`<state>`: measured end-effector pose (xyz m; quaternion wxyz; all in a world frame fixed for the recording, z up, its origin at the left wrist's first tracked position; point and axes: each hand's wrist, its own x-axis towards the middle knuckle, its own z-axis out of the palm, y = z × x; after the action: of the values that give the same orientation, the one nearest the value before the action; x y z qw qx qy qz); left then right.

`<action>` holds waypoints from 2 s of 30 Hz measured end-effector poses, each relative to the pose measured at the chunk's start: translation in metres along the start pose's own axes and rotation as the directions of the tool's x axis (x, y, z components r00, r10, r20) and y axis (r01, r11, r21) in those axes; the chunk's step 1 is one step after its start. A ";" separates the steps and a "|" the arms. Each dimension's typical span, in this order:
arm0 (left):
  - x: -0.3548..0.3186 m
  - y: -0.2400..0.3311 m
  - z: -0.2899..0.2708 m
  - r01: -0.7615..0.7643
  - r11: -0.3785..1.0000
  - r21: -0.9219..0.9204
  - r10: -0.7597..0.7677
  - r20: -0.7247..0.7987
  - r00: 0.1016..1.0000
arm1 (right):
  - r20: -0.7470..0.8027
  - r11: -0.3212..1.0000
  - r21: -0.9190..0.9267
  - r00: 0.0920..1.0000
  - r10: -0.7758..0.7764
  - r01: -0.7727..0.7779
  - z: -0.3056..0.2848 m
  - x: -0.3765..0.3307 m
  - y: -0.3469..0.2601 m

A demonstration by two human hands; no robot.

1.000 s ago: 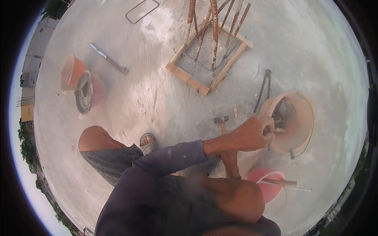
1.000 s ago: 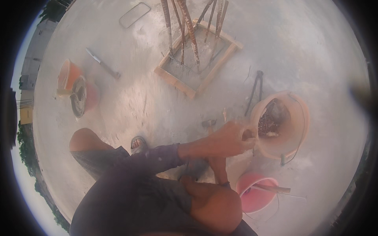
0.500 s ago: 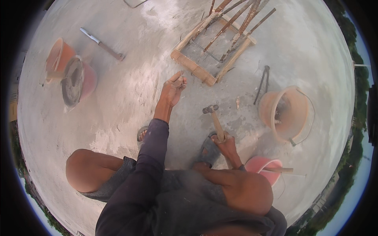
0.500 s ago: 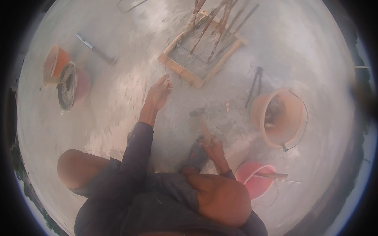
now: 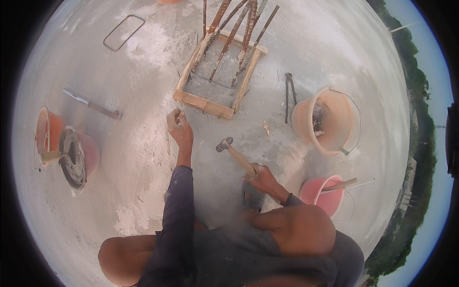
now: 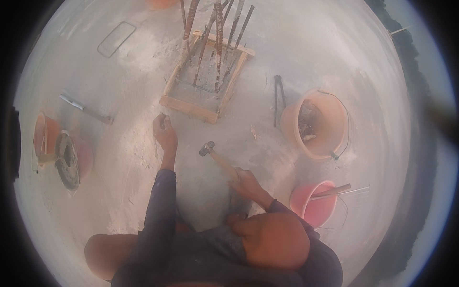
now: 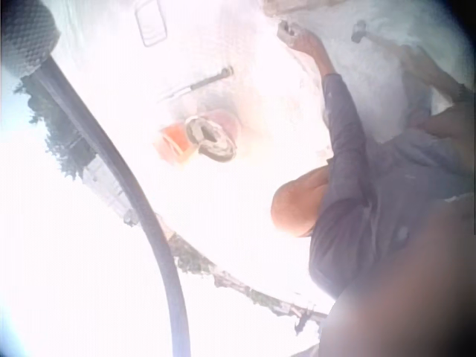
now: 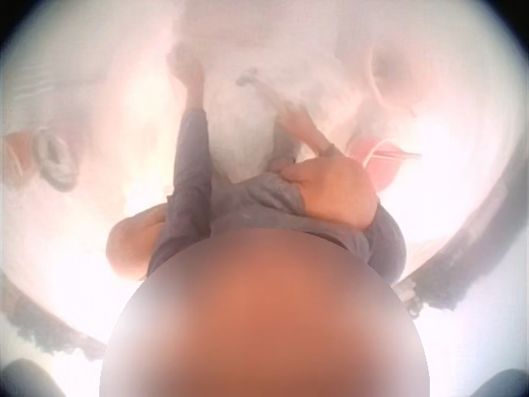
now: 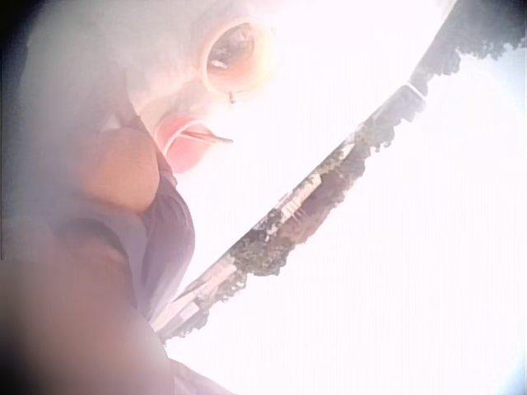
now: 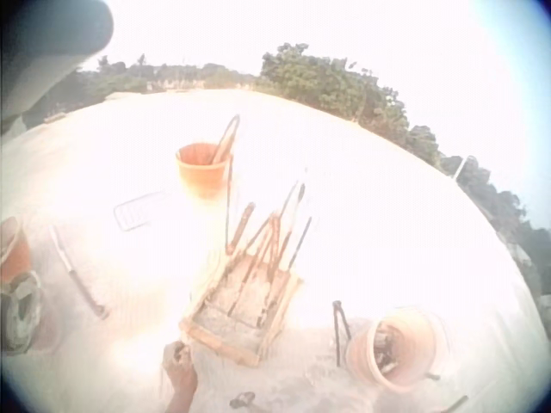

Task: The person measures a wooden formwork frame around vertical rebar, then hammers nails into the frame to secure it. They retrieve additional nails from a bucket and continue fastening the frame. The person also walks across the rooftop and picks up a saw and a piece of wood.

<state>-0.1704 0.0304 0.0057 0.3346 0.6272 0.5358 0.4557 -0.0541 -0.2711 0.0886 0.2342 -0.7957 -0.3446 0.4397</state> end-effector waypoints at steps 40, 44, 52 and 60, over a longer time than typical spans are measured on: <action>0.028 -0.056 0.035 -0.257 0.960 0.113 0.263 -0.045 0.964 | -0.199 0.823 -0.272 0.807 -0.555 0.499 -0.007 0.130 -0.145; 0.028 -0.057 0.034 -0.169 0.976 0.141 0.169 0.013 0.986 | -0.303 0.696 -0.332 0.626 -0.718 0.637 0.007 0.134 -0.145; 0.029 -0.056 0.037 -0.246 0.957 0.152 0.256 -0.054 0.965 | -0.311 0.747 -0.333 0.681 -0.663 0.575 0.013 0.141 -0.145; 0.025 -0.053 0.035 -0.198 0.970 0.138 0.204 -0.030 0.979 | -0.218 0.770 -0.370 0.757 -0.616 0.520 0.019 0.140 -0.144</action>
<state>-0.1566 0.0676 -0.0497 0.2318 0.6891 0.5063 0.4638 -0.0674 -0.0708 0.1008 0.2933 -0.7379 -0.5881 0.1535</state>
